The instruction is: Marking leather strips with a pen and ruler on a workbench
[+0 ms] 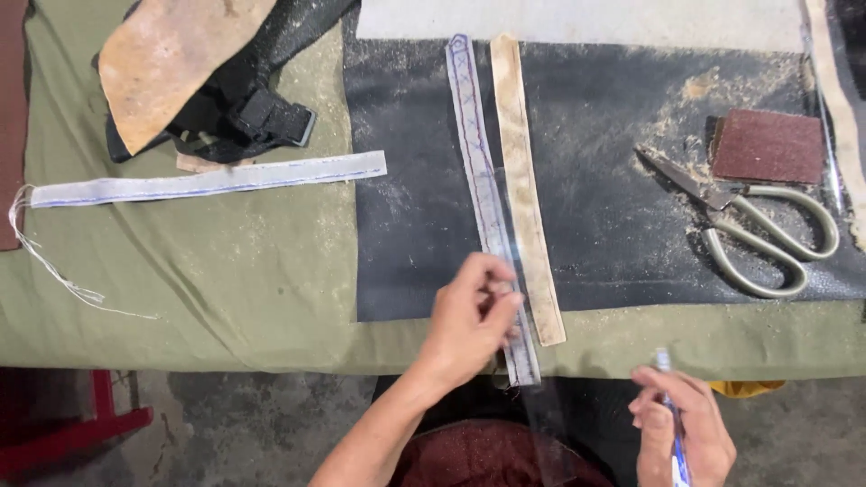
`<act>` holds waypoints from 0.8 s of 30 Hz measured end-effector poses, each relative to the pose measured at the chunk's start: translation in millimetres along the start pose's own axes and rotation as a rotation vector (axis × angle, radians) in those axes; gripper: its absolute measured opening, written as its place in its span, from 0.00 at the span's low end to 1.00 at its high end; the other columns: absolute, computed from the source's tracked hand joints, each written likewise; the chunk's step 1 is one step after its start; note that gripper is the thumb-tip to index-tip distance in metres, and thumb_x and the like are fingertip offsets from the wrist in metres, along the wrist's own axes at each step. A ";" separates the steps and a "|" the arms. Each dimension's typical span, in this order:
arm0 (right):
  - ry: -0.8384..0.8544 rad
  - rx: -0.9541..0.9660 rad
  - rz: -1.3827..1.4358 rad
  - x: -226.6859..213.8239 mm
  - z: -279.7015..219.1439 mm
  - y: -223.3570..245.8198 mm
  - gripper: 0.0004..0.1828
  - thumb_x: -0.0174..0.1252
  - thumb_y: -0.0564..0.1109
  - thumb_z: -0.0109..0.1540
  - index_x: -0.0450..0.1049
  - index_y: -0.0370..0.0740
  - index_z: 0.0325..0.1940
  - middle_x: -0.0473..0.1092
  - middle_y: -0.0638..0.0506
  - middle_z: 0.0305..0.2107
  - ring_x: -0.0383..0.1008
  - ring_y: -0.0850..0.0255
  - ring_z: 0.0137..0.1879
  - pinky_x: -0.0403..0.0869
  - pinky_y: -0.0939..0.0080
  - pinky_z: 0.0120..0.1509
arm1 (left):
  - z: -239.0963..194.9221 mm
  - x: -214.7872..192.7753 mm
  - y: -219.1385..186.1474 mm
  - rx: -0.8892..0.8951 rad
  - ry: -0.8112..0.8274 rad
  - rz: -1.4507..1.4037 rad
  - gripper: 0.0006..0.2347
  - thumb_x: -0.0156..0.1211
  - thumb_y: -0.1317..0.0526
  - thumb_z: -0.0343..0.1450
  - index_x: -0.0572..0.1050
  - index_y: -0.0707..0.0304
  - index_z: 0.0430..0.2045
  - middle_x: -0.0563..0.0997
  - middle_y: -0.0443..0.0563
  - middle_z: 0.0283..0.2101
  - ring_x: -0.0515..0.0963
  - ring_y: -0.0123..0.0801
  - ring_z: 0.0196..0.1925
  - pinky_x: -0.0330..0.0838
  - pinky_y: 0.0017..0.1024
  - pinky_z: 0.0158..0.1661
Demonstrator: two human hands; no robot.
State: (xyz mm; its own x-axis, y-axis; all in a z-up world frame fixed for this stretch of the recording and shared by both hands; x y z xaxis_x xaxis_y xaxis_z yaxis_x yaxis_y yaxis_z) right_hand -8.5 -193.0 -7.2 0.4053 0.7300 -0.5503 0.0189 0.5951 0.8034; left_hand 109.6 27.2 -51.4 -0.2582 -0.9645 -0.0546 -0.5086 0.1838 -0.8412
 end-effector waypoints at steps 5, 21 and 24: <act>0.073 0.065 -0.037 8.9 2.5 -24.6 0.12 0.51 0.40 0.71 0.80 0.34 0.44 0.78 0.51 0.30 0.73 0.67 0.26 0.77 0.69 0.38 | -16.4 -52.2 12.9 0.063 -0.167 -0.105 0.07 0.57 0.72 0.75 0.69 0.64 0.44 0.75 0.54 0.36 0.82 0.32 0.25 0.78 0.22 0.22; 0.163 -0.131 -0.332 87.4 22.2 5.8 0.20 0.65 0.54 0.62 0.71 0.38 0.48 0.71 0.50 0.36 0.70 0.56 0.40 0.71 0.52 0.43 | -36.0 -94.3 28.3 0.189 -0.249 -0.115 0.15 0.54 0.69 0.71 0.69 0.56 0.52 0.79 0.49 0.55 0.69 0.22 0.16 0.73 0.21 0.18; 0.140 -0.111 -0.333 90.7 22.5 1.5 0.21 0.67 0.54 0.61 0.71 0.38 0.48 0.72 0.50 0.36 0.72 0.53 0.43 0.70 0.51 0.46 | -34.4 -95.8 31.3 0.235 -0.230 -0.141 0.14 0.54 0.68 0.71 0.69 0.57 0.51 0.79 0.51 0.54 0.72 0.21 0.16 0.73 0.21 0.17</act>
State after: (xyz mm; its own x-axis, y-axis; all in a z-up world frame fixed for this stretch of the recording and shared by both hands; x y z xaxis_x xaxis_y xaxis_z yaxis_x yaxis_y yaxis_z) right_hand 48.8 -133.5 -50.8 0.2648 0.5250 -0.8089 0.0261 0.8346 0.5502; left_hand 90.3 131.9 -53.9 0.0059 -0.9996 -0.0265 -0.3168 0.0233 -0.9482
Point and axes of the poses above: each hand's wrist, its own z-axis towards the middle knuckle, its own x-axis out of the palm, y = z × x, the point moved 10 cm from there along z, towards the middle knuckle
